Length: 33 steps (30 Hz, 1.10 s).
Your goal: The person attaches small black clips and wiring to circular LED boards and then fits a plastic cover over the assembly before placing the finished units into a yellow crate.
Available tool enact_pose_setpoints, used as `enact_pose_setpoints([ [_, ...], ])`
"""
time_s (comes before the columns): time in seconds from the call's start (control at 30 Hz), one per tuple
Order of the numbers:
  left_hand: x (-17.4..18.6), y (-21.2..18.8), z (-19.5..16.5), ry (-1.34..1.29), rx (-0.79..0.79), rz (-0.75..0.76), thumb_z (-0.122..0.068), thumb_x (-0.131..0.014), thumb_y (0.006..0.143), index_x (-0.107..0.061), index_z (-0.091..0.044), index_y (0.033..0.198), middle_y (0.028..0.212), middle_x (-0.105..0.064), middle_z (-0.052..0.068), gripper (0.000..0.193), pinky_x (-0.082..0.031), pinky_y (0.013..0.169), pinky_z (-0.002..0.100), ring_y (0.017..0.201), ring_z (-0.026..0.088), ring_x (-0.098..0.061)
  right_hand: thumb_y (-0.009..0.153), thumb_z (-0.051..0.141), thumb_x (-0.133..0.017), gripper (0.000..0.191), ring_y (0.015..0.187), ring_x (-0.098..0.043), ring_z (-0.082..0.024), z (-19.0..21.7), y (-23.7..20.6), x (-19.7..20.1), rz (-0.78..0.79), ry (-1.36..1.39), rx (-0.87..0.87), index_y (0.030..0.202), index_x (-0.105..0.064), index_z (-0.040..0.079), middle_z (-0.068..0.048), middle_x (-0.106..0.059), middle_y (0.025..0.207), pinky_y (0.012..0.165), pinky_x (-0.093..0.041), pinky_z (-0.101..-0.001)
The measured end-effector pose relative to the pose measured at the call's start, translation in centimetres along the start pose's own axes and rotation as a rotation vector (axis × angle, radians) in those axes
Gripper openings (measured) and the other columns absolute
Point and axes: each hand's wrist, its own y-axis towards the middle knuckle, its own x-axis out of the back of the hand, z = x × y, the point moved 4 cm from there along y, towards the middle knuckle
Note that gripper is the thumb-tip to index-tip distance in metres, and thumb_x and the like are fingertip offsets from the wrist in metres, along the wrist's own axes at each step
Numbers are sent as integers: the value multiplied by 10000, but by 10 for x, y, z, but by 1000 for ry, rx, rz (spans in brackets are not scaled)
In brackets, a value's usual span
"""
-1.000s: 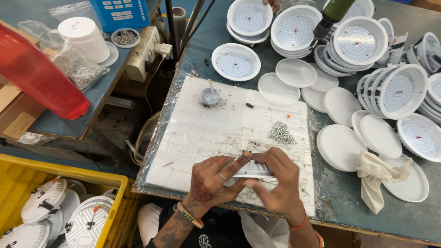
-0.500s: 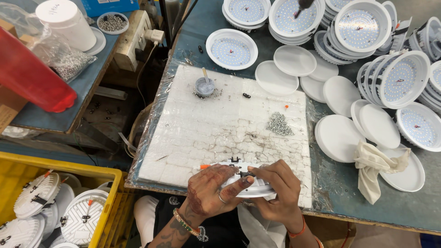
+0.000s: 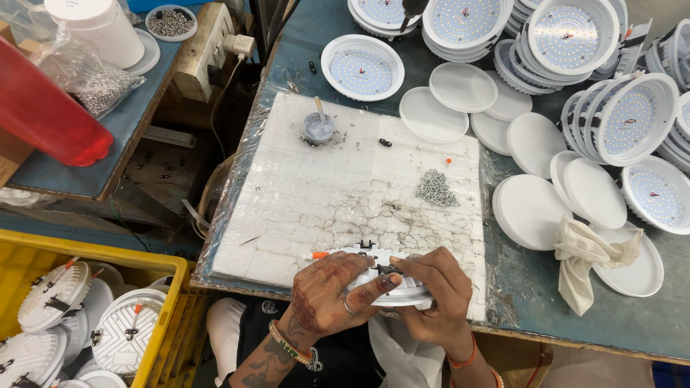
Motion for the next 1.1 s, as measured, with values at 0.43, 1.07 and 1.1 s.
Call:
enact_pose_setpoints([
  [0.43, 6, 14, 5, 19, 59, -1, -262, -927, 735, -706, -199, 1258, 956, -734, 76, 571, -626, 772, 381, 899, 246, -753, 939, 94, -702, 110, 742, -710, -188, -120, 24, 51, -79, -180, -364, 1016, -729, 20, -103, -730, 935, 658, -564, -317],
  [1.07, -8, 18, 10, 38, 50, 32, -389, -912, 759, -610, -189, 1366, 874, -739, 95, 707, -613, 665, 341, 804, 229, -754, 866, 53, -720, 98, 812, -700, -213, -176, 9, 35, 404, -378, -130, 960, -746, 65, -25, -738, 970, 702, -567, -337],
  [1.1, -8, 19, 10, 41, 56, 29, -396, -911, 763, -607, -184, 1369, 856, -734, 96, 711, -612, 652, 337, 794, 231, -753, 876, 46, -713, 95, 829, -714, -191, -177, 11, 36, 344, -248, -178, 969, -734, 48, -34, -745, 970, 699, -588, -316],
])
